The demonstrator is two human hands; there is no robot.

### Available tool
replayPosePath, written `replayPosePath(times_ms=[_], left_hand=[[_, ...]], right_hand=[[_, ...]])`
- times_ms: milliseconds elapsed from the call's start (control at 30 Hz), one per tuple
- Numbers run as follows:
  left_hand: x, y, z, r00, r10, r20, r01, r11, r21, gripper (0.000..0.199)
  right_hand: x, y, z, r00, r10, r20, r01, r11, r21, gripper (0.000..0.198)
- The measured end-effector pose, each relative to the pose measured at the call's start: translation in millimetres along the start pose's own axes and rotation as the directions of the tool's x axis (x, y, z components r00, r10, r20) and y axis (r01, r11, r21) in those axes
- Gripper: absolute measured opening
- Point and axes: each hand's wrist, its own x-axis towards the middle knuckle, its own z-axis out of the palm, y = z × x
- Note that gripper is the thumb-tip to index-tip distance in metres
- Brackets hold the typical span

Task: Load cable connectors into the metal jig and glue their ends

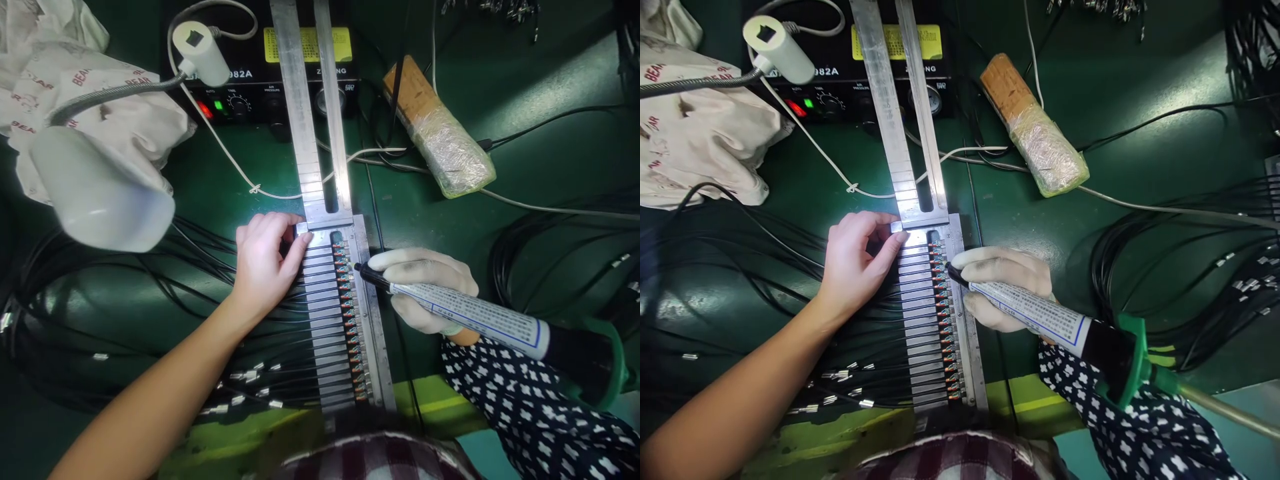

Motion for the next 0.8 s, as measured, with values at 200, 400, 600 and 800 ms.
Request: replayPosePath(times_ms=[200,400,600,800], left_hand=[[-0.1,1.1,-0.3,1.0,-0.01,0.004,0.01,1.0,0.009,0.019],[-0.2,0.8,0.1,1.0,-0.013,0.008,0.013,1.0,-0.001,0.019],[-0.2,-0.2,0.7,1.0,-0.001,-0.005,0.001,1.0,-0.011,0.019],[-0.3,-0.3,0.1,1.0,-0.005,0.004,0.005,1.0,-0.001,0.018]], right_hand=[[3.7,0.3,1.3,1.0,-0.03,-0.004,0.03,1.0,-0.004,0.041],[-2.7,-9.5,-2.4,0.996,-0.074,-0.051,0.071,0.996,-0.045,0.04],[-12.6,-11.7,1.6,0.999,-0.033,-0.033,0.032,0.998,-0.05,0.037],[-9.3,-7.1,1.9,0.999,-0.034,-0.001,0.034,0.999,-0.036,0.037]])
